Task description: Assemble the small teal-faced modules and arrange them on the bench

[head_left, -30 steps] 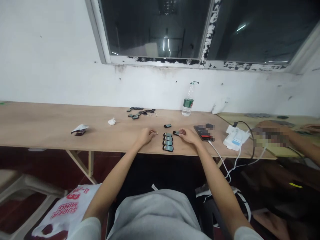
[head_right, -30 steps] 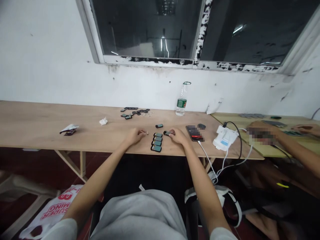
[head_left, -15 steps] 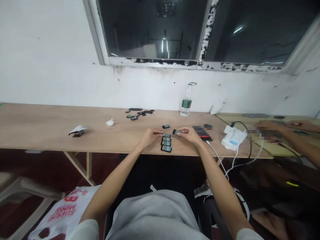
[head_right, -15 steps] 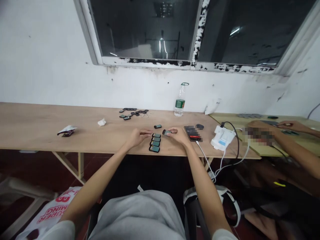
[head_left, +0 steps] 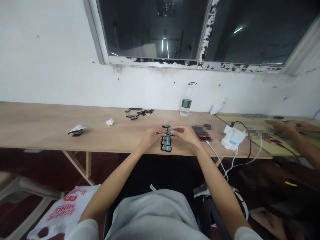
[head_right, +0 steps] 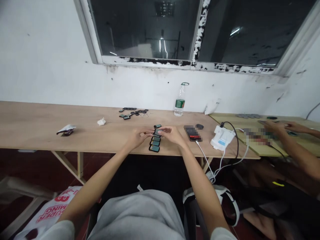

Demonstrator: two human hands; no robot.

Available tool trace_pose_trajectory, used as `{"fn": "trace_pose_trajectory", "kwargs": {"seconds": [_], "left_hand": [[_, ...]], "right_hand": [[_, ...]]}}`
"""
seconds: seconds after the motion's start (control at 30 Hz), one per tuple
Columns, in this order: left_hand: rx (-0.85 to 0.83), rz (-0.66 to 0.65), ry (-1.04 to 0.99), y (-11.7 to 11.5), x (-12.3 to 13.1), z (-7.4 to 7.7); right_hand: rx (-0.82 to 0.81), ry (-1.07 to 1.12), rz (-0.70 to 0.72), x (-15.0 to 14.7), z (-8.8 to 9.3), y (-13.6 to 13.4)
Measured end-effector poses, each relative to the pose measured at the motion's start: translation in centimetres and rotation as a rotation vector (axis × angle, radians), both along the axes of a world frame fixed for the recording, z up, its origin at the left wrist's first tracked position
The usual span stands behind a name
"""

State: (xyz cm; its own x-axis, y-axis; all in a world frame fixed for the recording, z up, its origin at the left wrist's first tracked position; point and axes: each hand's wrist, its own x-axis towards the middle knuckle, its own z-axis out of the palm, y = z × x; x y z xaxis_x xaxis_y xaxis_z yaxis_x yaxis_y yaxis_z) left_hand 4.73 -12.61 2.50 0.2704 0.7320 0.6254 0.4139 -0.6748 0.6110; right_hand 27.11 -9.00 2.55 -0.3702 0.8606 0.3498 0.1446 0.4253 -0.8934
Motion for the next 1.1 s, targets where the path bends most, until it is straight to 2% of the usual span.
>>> {"fn": "trace_pose_trajectory", "kwargs": {"seconds": [0.2,0.37,0.47,0.63,0.77,0.83,0.93,1.0,1.1], "left_hand": [[0.078,0.023,-0.053,-0.1,0.2,-0.3],[0.150,-0.031,-0.049,0.4,0.0,-0.3],[0.042,-0.056,-0.094,1.0,-0.3,-0.5],[-0.270,-0.151,-0.243,1.5,-0.7,-1.0],[-0.373,-0.144,-0.307,1.7,-0.9,-1.1],[-0.348,-0.130,-0.307,1.9,-0.9,-1.2],[-0.258,-0.059,-0.214,1.9,-1.0,-1.2],[-0.214,-0.050,-0.053,1.7,-1.1,-1.4],[-0.192,-0.164,0.294,1.3,-1.3,-2.0]], "right_hand": [[-0.031,0.022,0.041,-0.5,0.2,-0.5],[-0.032,0.049,0.044,-0.7,-0.1,-0.4],[-0.012,0.048,0.059,-0.7,-0.5,0.0],[0.032,0.016,0.159,-0.9,-0.6,0.0],[0.040,-0.007,0.188,-1.2,-0.5,-0.3],[0.061,-0.017,0.148,-1.2,-0.7,0.0],[0.131,-0.030,-0.035,-1.0,-1.1,1.7],[0.196,-0.059,-0.209,-0.9,-1.5,3.9],[0.210,-0.179,-0.368,-0.9,-2.2,7.9]]}}
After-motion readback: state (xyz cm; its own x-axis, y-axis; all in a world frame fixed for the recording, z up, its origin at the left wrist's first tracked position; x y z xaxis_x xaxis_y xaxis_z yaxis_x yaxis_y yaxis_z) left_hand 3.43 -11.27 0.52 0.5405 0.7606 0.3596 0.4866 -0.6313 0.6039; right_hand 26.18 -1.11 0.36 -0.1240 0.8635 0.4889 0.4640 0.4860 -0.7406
